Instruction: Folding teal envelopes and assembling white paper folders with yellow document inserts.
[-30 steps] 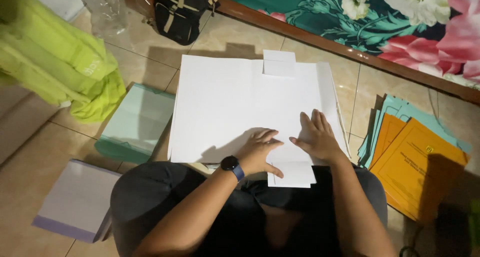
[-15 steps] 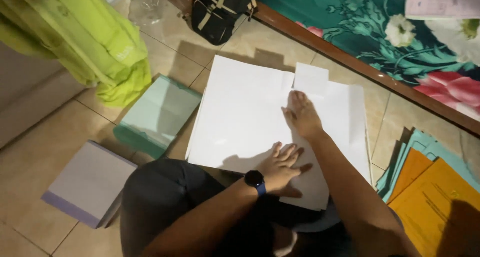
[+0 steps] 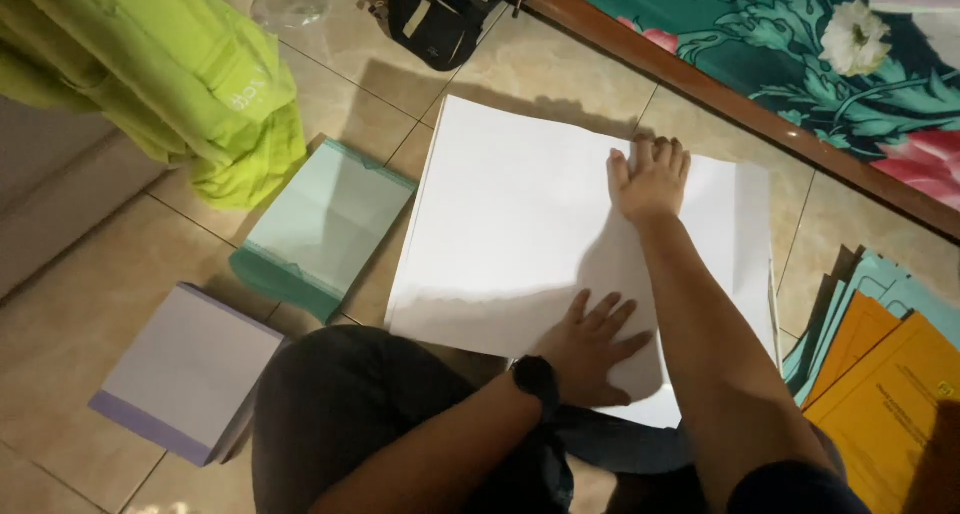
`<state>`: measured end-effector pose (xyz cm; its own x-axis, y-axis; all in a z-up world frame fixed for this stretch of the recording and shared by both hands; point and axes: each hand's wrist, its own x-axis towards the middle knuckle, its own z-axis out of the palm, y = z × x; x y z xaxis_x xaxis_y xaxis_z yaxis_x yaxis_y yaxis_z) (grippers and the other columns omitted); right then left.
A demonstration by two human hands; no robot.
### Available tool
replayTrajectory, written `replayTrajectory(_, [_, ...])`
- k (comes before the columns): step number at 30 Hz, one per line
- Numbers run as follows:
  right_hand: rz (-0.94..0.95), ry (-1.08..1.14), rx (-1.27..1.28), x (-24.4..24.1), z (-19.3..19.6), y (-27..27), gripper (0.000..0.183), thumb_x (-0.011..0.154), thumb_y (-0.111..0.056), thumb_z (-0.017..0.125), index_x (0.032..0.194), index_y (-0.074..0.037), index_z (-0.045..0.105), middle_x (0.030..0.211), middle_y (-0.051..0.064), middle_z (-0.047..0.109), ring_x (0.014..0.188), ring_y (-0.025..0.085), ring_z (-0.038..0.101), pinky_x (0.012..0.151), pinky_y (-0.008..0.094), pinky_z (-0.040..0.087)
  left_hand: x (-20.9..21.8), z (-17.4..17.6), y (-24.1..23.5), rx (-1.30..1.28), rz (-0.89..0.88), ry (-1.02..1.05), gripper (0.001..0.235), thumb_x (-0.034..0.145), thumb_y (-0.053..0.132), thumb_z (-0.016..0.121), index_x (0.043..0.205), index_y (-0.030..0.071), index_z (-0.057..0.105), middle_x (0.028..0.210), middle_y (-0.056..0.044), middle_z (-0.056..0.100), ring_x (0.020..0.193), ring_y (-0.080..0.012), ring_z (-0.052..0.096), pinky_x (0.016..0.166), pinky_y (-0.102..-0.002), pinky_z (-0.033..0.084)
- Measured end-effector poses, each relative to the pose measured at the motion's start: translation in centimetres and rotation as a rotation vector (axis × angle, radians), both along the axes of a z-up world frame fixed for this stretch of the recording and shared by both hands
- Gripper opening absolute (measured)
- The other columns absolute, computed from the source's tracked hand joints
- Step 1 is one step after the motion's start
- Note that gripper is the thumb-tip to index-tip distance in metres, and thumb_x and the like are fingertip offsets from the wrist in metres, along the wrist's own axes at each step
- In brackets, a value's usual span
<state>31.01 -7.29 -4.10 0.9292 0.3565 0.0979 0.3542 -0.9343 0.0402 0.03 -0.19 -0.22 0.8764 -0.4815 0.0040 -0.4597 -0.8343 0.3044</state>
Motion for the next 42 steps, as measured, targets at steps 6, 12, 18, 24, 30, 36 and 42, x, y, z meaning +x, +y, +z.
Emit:
replayTrajectory(6, [0.166, -0.278, 0.085, 2.8, -1.4, -3.7, 0.067, 0.105, -0.07, 0.034, 0.125, -0.01, 0.053, 0.122, 0.019, 0.057, 0.129, 0.042, 0.05, 0.111, 0.055, 0.03, 0.1, -1.4, -0.3, 0.0, 0.012, -0.113, 0.093, 0.09, 0.07, 0.055, 0.164, 0.025, 0.02, 0.169, -0.017, 0.023, 0.157, -0.0382, 0.02, 0.124, -0.064, 0.013])
replayTrajectory(12, [-0.066, 0.191, 0.026, -5.2, 5.0, -2.1, 0.089, 0.099, -0.079, 0.01, 0.168, -0.023, 0.009, 0.171, 0.023, 0.005, 0.158, 0.041, -0.001, 0.126, 0.06, 0.007, 1.1, -6.7, -1.9, -0.326, 0.163, -0.647, 0.092, 0.081, 0.082, 0.045, 0.158, 0.032, 0.035, 0.167, -0.01, 0.026, 0.158, -0.0308, 0.011, 0.124, -0.063, 0.003])
replayTrajectory(18, [-0.049, 0.218, -0.273, -7.4, 5.6, -13.2, 0.077, 0.105, -0.056, 0.011, 0.165, -0.008, 0.01, 0.171, 0.02, 0.011, 0.16, 0.033, 0.006, 0.129, 0.046, 0.013, 0.0, -0.1, -0.4, -0.165, 0.031, 0.012, 0.089, 0.086, 0.056, 0.068, 0.16, 0.024, 0.03, 0.168, -0.016, 0.023, 0.155, -0.0395, 0.017, 0.12, -0.071, 0.005])
replayTrajectory(24, [0.003, 0.109, -0.082, -17.5, 7.2, -18.5, 0.082, 0.098, -0.05, 0.047, 0.161, -0.001, 0.029, 0.166, 0.023, 0.03, 0.155, 0.038, 0.026, 0.124, 0.049, 0.029, 0.0, 3.2, 0.0, -0.022, -0.006, 0.082, 0.093, 0.088, 0.057, 0.068, 0.161, 0.019, 0.027, 0.167, -0.019, 0.021, 0.153, -0.0413, 0.018, 0.117, -0.071, 0.01])
replayTrajectory(30, [-0.319, 0.256, 0.644, -21.9, 10.3, -28.3, 0.044, 0.104, -0.036, 0.056, 0.144, -0.019, 0.062, 0.135, 0.015, 0.066, 0.124, 0.039, 0.061, 0.105, 0.053, 0.046, 0.6, 2.2, -0.7, 0.031, 0.007, 0.125, 0.096, 0.09, 0.065, 0.062, 0.163, 0.02, 0.021, 0.169, -0.018, 0.015, 0.155, -0.0389, 0.01, 0.12, -0.066, 0.004])
replayTrajectory(36, [-0.488, 0.029, 0.321, -21.2, -2.5, -47.4, 0.049, 0.091, -0.025, 0.072, 0.139, -0.017, 0.067, 0.13, 0.01, 0.07, 0.119, 0.031, 0.067, 0.099, 0.045, 0.053, 0.7, 3.0, -0.9, 0.025, -0.004, 0.162, 0.096, 0.09, 0.071, 0.058, 0.162, 0.016, 0.025, 0.168, -0.019, 0.017, 0.155, -0.0393, 0.013, 0.121, -0.064, 0.005])
replayTrajectory(42, [-0.355, -0.205, 0.38, -26.5, -4.2, -45.3, 0.062, 0.074, -0.026, 0.082, 0.125, 0.0, 0.059, 0.132, 0.024, 0.055, 0.118, 0.043, 0.051, 0.1, 0.05, 0.045, 1.4, -1.2, -0.4, -0.008, -0.002, 0.003, 0.071, 0.098, 0.059, 0.033, 0.159, 0.021, 0.027, 0.17, -0.012, 0.014, 0.154, -0.0342, 0.005, 0.119, -0.064, -0.003])
